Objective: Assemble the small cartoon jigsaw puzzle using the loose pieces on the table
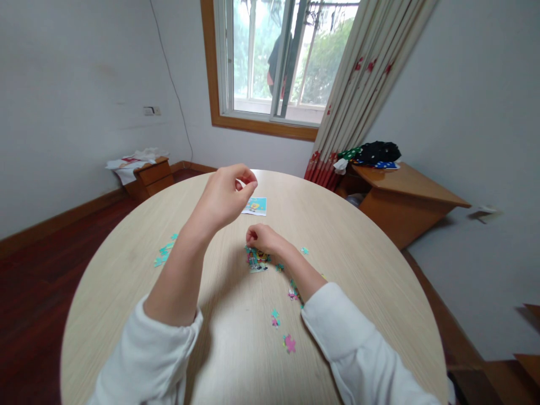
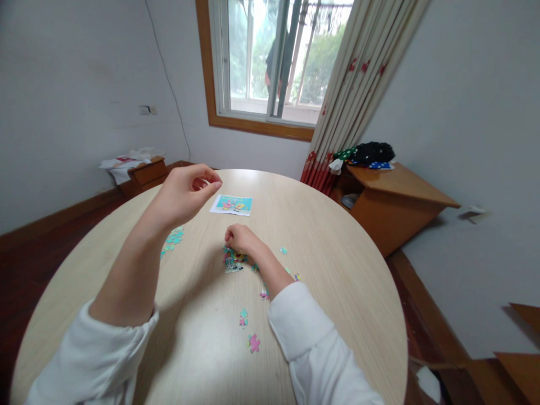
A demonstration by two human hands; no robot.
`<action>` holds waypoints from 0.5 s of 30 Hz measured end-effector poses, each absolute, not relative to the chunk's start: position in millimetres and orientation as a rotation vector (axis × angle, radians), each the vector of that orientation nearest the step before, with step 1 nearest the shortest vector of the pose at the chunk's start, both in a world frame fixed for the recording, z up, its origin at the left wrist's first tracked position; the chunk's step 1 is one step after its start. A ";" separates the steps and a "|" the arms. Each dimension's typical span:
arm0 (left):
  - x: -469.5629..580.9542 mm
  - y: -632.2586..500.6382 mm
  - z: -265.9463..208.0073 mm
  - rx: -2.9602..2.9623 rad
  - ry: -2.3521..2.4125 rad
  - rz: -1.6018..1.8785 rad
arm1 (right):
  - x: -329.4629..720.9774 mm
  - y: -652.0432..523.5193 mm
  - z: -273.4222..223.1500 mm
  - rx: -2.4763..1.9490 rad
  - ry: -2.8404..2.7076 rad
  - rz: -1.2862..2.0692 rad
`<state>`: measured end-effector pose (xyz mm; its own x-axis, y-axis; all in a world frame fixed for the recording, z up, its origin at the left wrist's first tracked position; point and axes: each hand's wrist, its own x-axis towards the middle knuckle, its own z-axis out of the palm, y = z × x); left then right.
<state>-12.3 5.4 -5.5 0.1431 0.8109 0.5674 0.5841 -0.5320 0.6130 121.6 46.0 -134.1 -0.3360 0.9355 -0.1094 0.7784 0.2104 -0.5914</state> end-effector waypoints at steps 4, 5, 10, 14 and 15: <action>-12.0 5.3 -4.7 2.180 1.358 1.326 | 122.2 46.2 -135.5 -1.620 -2.208 0.797; -11.9 5.5 -4.8 2.182 1.355 1.326 | 122.2 46.5 -135.9 -1.623 -2.210 0.787; -12.2 6.3 -6.4 2.181 1.342 1.335 | 123.0 47.9 -137.8 -1.648 -2.219 0.759; -12.7 6.1 -6.5 2.183 1.341 1.320 | 125.5 49.6 -140.7 -1.686 -2.199 0.733; -12.8 6.0 -6.3 2.183 1.344 1.316 | 126.4 50.1 -141.4 -1.695 -2.190 0.725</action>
<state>-12.8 6.0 -6.3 0.1620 0.8121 0.5606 0.5770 -0.5388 0.6137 126.4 50.1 -141.4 -0.2735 0.9582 -0.0836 0.8189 0.1864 -0.5429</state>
